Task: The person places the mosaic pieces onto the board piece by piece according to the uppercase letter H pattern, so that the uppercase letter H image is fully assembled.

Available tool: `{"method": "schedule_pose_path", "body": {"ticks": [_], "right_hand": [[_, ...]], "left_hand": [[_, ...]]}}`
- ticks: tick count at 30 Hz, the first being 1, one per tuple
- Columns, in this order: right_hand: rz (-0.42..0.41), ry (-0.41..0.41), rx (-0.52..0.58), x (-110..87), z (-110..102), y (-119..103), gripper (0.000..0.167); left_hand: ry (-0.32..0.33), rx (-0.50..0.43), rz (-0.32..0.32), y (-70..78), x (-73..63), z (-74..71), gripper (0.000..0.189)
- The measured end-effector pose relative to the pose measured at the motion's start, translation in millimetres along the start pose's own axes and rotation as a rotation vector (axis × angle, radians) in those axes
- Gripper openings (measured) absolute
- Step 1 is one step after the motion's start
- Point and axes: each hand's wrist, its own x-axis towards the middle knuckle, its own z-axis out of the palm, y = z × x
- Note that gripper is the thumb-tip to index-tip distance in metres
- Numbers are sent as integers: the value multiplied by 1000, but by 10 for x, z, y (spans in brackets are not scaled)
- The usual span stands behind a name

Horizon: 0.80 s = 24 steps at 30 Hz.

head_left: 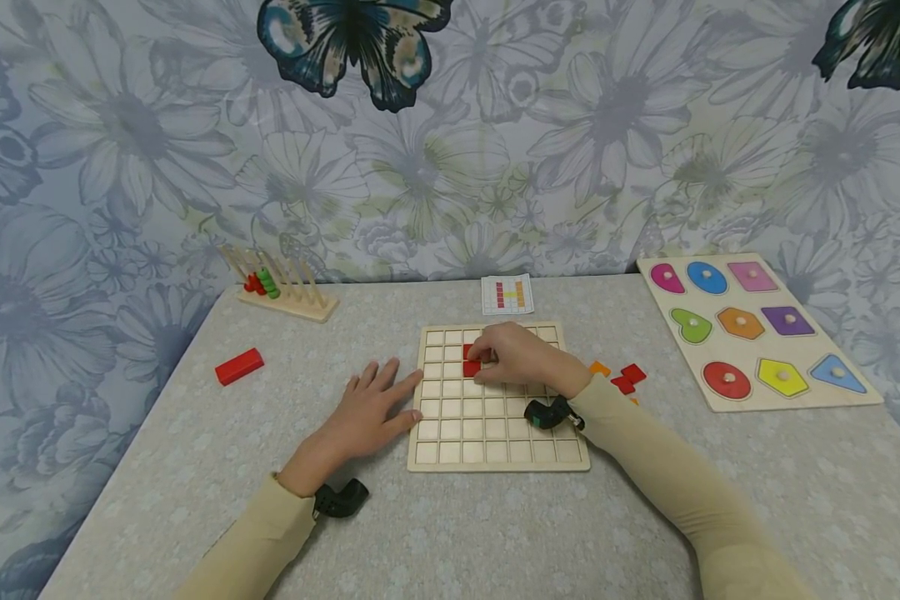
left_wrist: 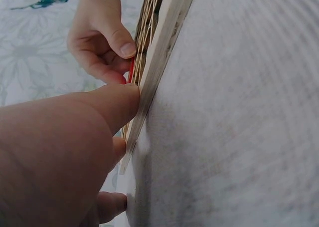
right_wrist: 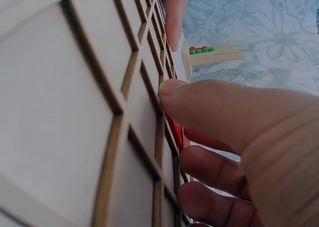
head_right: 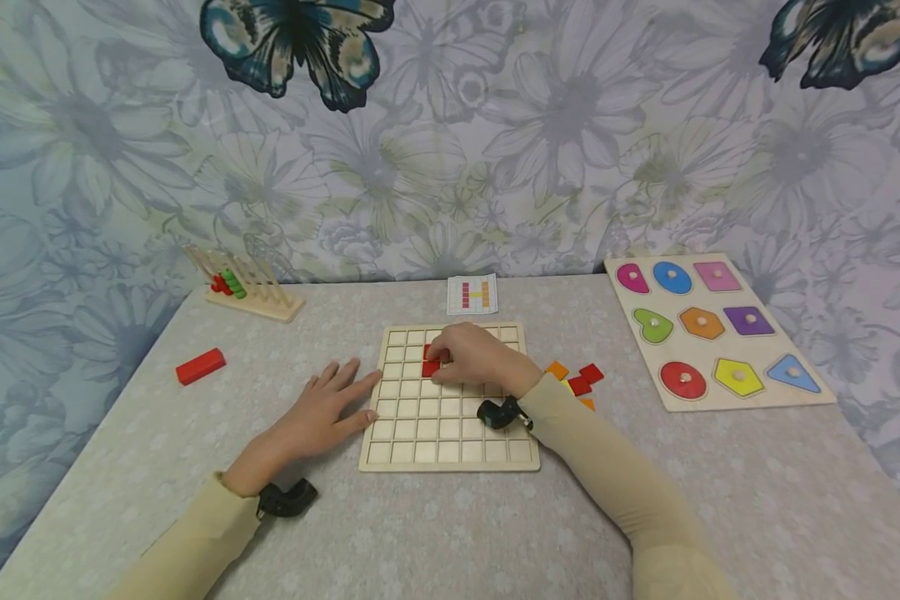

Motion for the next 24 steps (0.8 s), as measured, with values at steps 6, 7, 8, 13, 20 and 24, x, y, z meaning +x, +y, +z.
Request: {"method": "schedule_pose_path", "body": {"ticks": [6, 7, 8, 13, 20, 24], "right_hand": [[2, 8, 4, 7, 2, 20, 21], [0, 9, 5, 8, 1, 22, 21], [-2, 11, 4, 11, 2, 26, 21], [-1, 23, -8, 23, 13, 35, 19], [12, 40, -4, 29, 33, 22, 19], [17, 37, -2, 23, 33, 18, 20]], "left_hand": [[6, 13, 10, -10, 11, -4, 62], [7, 15, 11, -11, 14, -5, 62], [8, 17, 13, -11, 16, -7, 61], [5, 13, 13, -9, 21, -14, 61], [-2, 6, 2, -14, 20, -14, 62], [-4, 4, 0, -15, 18, -15, 62]]}}
